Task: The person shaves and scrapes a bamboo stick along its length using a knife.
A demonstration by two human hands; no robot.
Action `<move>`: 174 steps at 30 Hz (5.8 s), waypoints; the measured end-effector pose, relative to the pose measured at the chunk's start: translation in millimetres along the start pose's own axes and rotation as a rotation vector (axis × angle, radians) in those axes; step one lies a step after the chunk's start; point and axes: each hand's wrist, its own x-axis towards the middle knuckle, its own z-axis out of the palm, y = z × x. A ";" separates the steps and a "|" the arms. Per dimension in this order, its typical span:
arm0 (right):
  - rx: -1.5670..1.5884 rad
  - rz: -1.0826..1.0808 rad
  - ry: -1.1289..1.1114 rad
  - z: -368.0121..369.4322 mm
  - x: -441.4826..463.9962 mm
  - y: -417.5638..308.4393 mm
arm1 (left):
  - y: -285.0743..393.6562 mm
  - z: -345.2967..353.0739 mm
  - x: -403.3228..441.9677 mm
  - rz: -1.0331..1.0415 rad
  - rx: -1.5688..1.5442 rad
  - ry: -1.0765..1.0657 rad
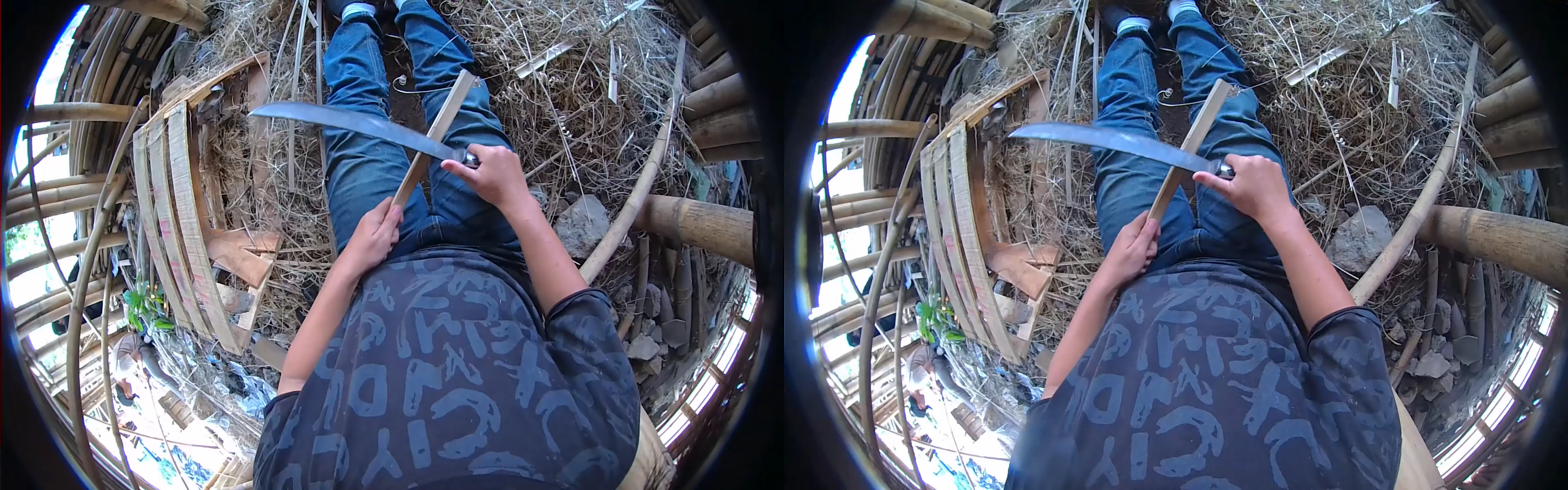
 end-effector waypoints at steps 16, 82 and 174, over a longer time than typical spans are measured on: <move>-0.229 0.151 -0.037 6.8 9.5 36.6 | -24.0 5.8 42.0 0.158 0.401 0.028; 1.405 0.315 0.175 -18.5 16.4 20.8 | -22.2 -30.7 -30.1 -0.232 -0.024 -0.106; 1.457 0.588 0.570 -48.2 16.4 86.1 | -29.3 -42.7 -9.1 -0.326 -0.239 -0.139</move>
